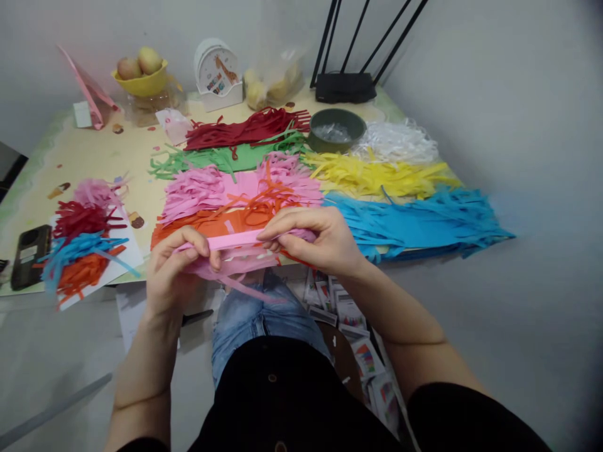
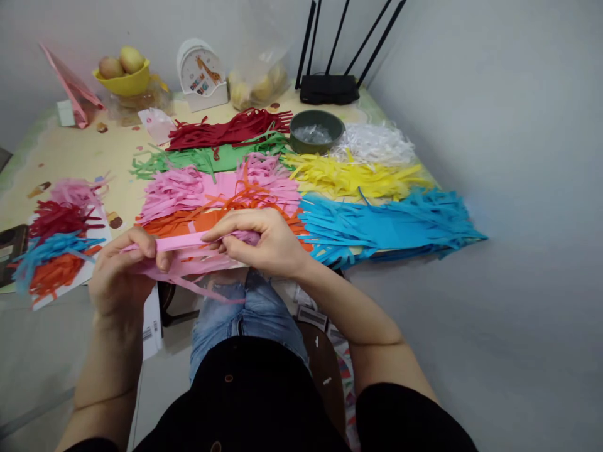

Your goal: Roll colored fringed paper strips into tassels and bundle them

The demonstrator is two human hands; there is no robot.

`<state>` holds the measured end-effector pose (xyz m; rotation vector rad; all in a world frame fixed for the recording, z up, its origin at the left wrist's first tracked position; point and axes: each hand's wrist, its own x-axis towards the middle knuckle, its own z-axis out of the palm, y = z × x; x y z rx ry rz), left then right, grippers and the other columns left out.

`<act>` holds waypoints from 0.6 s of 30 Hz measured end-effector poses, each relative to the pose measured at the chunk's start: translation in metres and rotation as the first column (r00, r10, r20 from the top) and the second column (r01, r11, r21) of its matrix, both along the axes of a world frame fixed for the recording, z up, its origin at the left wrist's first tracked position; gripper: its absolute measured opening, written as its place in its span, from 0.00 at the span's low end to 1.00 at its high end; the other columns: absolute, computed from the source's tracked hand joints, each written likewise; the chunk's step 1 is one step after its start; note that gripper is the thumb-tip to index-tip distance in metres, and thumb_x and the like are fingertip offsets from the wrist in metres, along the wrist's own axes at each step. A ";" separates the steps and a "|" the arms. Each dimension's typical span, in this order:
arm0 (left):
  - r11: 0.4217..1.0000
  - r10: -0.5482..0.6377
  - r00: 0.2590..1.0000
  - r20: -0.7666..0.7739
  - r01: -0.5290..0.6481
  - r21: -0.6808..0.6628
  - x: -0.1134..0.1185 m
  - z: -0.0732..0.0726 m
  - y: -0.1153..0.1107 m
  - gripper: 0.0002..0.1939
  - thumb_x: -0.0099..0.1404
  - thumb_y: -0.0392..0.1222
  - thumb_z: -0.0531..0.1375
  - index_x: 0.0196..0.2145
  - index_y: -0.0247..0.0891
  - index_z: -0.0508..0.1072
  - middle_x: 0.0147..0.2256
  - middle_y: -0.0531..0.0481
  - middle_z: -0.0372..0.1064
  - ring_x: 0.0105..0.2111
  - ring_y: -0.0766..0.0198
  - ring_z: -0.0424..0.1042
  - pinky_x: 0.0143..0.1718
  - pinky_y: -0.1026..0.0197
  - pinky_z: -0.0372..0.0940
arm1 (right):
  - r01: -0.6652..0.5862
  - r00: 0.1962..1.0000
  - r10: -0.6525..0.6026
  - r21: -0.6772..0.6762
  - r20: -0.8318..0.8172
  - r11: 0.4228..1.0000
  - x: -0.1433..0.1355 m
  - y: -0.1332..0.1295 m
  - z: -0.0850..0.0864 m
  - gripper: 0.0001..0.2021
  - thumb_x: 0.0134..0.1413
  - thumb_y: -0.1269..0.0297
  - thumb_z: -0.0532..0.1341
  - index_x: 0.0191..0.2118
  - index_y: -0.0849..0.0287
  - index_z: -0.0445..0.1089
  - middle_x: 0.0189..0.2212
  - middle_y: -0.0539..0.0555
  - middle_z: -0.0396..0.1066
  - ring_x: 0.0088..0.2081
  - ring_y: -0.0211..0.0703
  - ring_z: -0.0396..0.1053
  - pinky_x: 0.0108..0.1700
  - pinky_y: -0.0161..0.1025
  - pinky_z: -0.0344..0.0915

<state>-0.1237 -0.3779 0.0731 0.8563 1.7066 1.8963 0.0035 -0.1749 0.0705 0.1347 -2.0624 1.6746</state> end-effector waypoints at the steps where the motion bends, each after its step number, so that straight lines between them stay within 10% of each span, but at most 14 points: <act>1: 1.000 -0.023 0.999 -0.039 0.023 -0.006 0.000 -0.001 -0.001 0.12 0.61 0.47 0.62 0.24 0.39 0.68 0.20 0.50 0.68 0.20 0.64 0.67 0.25 0.60 0.65 | -0.002 1.000 0.003 0.044 -0.020 0.999 0.001 0.000 0.001 0.07 0.55 0.68 0.63 0.33 0.59 0.81 0.32 0.54 0.81 0.33 0.38 0.77 0.37 0.34 0.73; 8: 0.975 0.062 0.868 -0.492 -0.158 -0.156 0.006 -0.007 -0.005 0.25 0.67 0.44 0.63 0.20 0.40 0.54 0.19 0.55 0.61 0.22 0.68 0.65 0.29 0.62 0.63 | 0.124 0.985 -0.158 0.340 0.074 0.932 0.006 0.000 0.006 0.10 0.60 0.68 0.63 0.46 0.59 0.77 0.44 0.56 0.81 0.43 0.42 0.78 0.47 0.37 0.71; 11: 0.960 0.063 0.812 -0.580 -0.207 -0.187 0.007 -0.006 -0.007 0.09 0.66 0.43 0.65 0.30 0.41 0.69 0.27 0.53 0.72 0.28 0.65 0.74 0.35 0.62 0.68 | 0.125 0.977 -0.183 0.396 0.113 0.910 0.006 0.000 0.008 0.07 0.61 0.69 0.62 0.42 0.60 0.77 0.42 0.56 0.81 0.42 0.42 0.78 0.47 0.37 0.70; 14: 0.944 0.044 0.809 -0.587 -0.226 -0.240 0.006 -0.003 -0.008 0.09 0.66 0.42 0.65 0.44 0.41 0.76 0.33 0.51 0.79 0.34 0.62 0.80 0.42 0.61 0.71 | 0.129 0.975 -0.184 0.353 0.127 0.927 0.006 0.001 0.009 0.03 0.59 0.69 0.63 0.35 0.61 0.75 0.35 0.54 0.81 0.37 0.41 0.77 0.42 0.35 0.69; 18: 0.964 0.107 0.918 -0.382 -0.189 -0.184 0.007 -0.003 -0.008 0.07 0.65 0.43 0.67 0.38 0.38 0.82 0.31 0.48 0.81 0.31 0.61 0.81 0.39 0.60 0.75 | 0.074 0.985 -0.086 0.086 0.152 0.994 0.004 0.000 0.006 0.03 0.58 0.69 0.64 0.36 0.61 0.76 0.31 0.51 0.80 0.31 0.37 0.77 0.36 0.33 0.71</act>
